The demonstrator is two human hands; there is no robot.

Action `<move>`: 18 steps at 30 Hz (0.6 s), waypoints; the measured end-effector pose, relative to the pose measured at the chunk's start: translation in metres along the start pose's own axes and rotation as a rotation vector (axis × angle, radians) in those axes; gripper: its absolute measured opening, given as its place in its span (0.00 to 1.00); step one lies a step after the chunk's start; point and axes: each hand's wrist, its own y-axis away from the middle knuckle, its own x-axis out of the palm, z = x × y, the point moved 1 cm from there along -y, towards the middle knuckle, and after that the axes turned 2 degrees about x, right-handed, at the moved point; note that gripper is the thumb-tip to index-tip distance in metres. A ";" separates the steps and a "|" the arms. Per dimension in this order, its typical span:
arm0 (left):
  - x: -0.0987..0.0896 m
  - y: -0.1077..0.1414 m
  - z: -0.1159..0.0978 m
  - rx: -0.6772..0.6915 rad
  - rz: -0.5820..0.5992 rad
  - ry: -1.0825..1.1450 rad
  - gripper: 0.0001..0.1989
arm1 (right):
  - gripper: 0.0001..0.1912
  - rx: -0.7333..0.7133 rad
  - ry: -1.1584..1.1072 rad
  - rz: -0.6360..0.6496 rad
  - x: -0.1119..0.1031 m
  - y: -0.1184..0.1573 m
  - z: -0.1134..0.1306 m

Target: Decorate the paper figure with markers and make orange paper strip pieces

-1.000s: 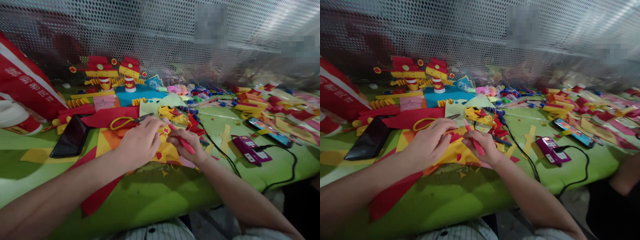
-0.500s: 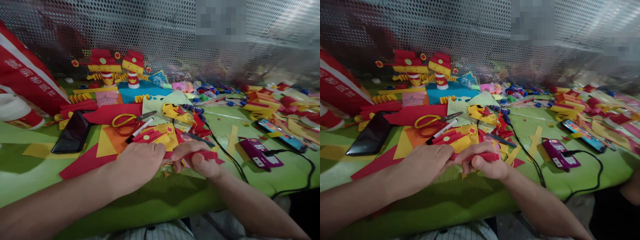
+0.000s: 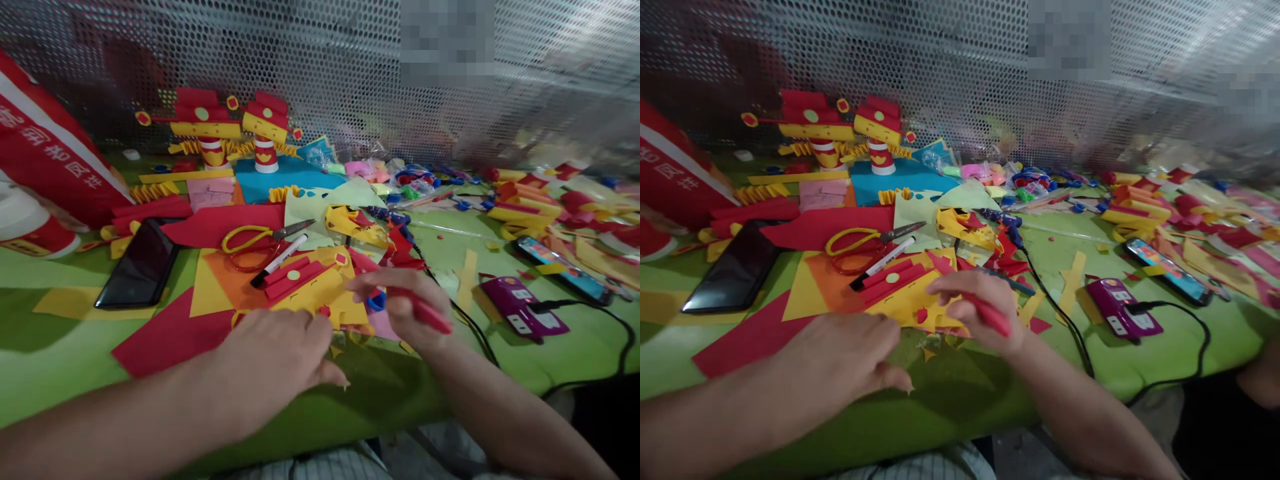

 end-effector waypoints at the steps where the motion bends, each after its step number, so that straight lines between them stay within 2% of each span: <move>1: 0.007 0.003 -0.007 0.044 -0.080 -0.044 0.13 | 0.09 -0.062 0.163 0.069 0.002 0.001 -0.003; 3: 0.021 0.009 -0.021 0.089 -0.207 -0.105 0.08 | 0.07 -0.151 0.430 0.193 0.007 0.001 -0.010; 5: 0.033 0.013 -0.031 0.145 -0.377 -0.173 0.06 | 0.07 -0.187 0.591 0.279 0.011 0.002 -0.019; 6: 0.039 0.014 -0.034 0.145 -0.397 -0.192 0.07 | 0.07 -0.194 0.642 0.312 0.012 0.002 -0.023; 8: 0.048 0.014 -0.036 0.121 -0.403 -0.228 0.09 | 0.08 -0.198 0.699 0.352 0.015 0.003 -0.029; 14: 0.060 0.009 -0.029 -0.001 -0.306 -0.294 0.09 | 0.10 -0.134 0.737 0.405 0.021 0.006 -0.032; 18: 0.061 0.008 -0.027 -0.023 -0.240 -0.285 0.08 | 0.13 -0.151 0.679 0.329 0.019 0.004 -0.029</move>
